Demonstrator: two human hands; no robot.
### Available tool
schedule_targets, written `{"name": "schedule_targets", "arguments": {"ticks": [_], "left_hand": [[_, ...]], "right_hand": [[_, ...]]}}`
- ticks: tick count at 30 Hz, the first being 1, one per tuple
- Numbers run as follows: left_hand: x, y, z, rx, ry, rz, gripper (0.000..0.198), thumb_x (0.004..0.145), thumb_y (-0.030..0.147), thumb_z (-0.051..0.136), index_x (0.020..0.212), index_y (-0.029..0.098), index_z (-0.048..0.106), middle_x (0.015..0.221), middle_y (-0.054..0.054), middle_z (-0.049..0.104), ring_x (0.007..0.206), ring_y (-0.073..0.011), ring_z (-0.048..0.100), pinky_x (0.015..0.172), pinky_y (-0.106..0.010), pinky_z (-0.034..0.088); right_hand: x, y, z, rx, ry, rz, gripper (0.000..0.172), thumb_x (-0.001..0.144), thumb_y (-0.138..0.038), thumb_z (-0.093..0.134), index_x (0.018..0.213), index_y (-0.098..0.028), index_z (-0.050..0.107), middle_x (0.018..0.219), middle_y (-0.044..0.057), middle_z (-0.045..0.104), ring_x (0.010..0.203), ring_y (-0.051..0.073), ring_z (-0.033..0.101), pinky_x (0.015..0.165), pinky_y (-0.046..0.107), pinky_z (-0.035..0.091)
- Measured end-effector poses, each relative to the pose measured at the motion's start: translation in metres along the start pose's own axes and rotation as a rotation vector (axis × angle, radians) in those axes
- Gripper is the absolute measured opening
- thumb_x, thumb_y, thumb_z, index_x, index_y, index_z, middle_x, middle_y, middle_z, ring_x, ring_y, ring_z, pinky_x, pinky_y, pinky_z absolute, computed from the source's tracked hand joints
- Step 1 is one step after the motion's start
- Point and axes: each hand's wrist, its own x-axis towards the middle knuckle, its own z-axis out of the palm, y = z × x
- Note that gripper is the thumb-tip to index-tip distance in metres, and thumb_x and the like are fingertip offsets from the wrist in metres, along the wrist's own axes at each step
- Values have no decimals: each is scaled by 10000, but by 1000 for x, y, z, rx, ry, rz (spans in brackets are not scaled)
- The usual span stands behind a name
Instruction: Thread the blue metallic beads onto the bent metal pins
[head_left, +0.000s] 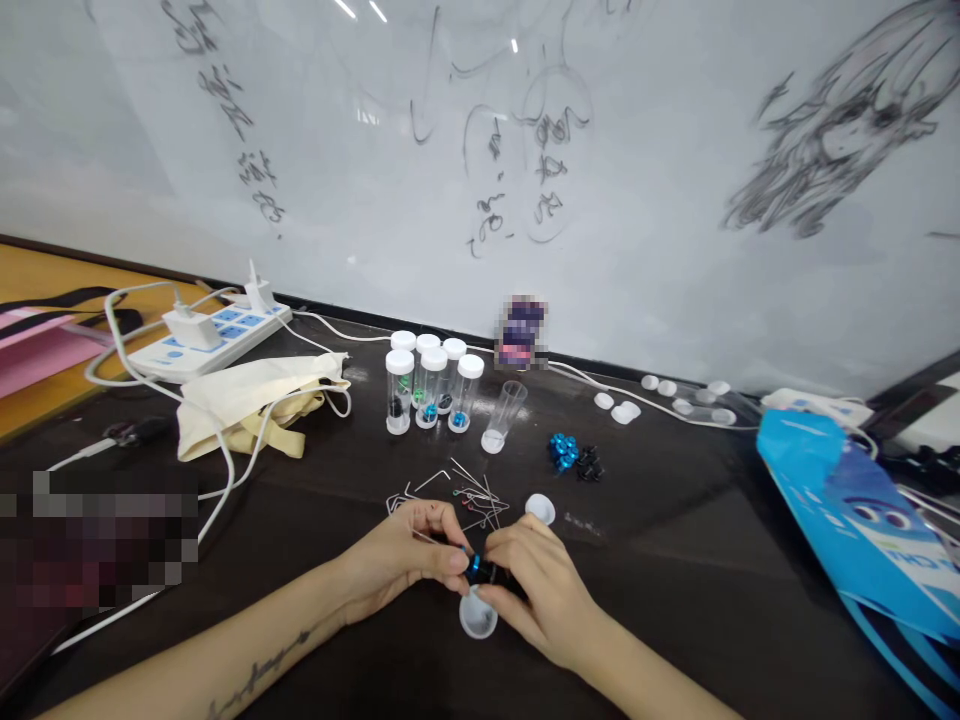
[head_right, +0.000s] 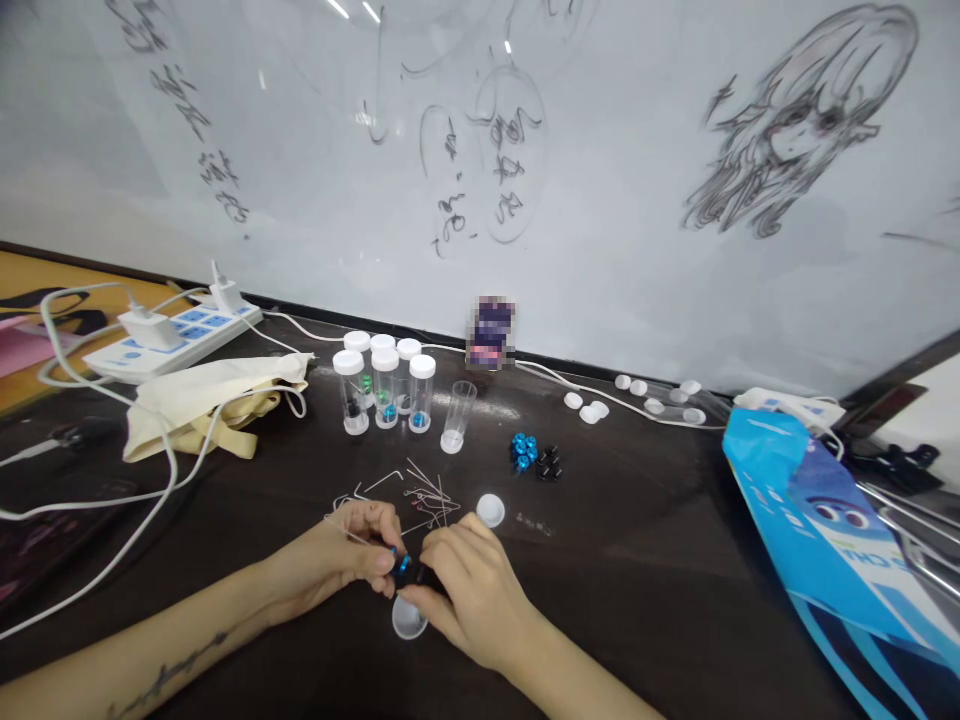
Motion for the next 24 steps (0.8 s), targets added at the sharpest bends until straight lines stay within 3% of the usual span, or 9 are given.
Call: {"name": "schedule_targets", "arguments": {"ticks": [3,7,10,13,16,21,24], "left_hand": [[-1,0,0,-5,0,-5,198,669,112,811,747,101,630,694,-27,691,548,-107,667,632,-240,562],[-1,2,2,-8,6,18,167,695,123,796,747,95,639,693,-37,695,583,-111,679,627,-211,556],[-1,2,2,-3,3,21,173,693,127,798,746,97,637,701,-42,700,582,-114,679,613,-208,554],[-1,0,1,11,-5,5,190,680,126,807,756,100,635,676,-30,689,569,-117,679,595,-203,546],[-1,0,1,8,-4,-2,197,671,122,812,748,104,631,673,-22,685,553,-111,670,611,-219,553],[-1,2,2,5,6,27,167,697,137,797,743,101,640,696,-34,692,573,-108,669,637,-226,559],[-1,2,2,6,6,14,184,684,134,806,748,105,636,701,-35,692,576,-113,672,622,-223,555]], "right_hand": [[1,0,0,9,-26,34,319,1017,-379,367,850,-170,539,743,51,615,651,173,518,653,337,405],[-1,3,2,-12,20,3,88,987,-226,477,970,-165,538,903,74,650,746,173,558,691,326,409],[-3,3,2,-14,21,-32,40,970,-188,506,981,-162,534,918,76,650,748,169,550,698,328,406],[-2,2,1,14,-10,3,224,994,-349,456,901,-163,539,800,59,631,690,174,527,680,340,397],[0,1,0,17,-23,18,303,1015,-376,381,865,-164,537,751,53,619,658,173,516,663,341,389],[0,1,1,-36,52,-48,53,972,-146,483,982,-152,535,914,82,652,728,163,550,673,312,399],[1,1,0,-21,31,-59,71,975,-199,495,954,-147,537,868,77,647,726,167,554,679,320,401]]}}
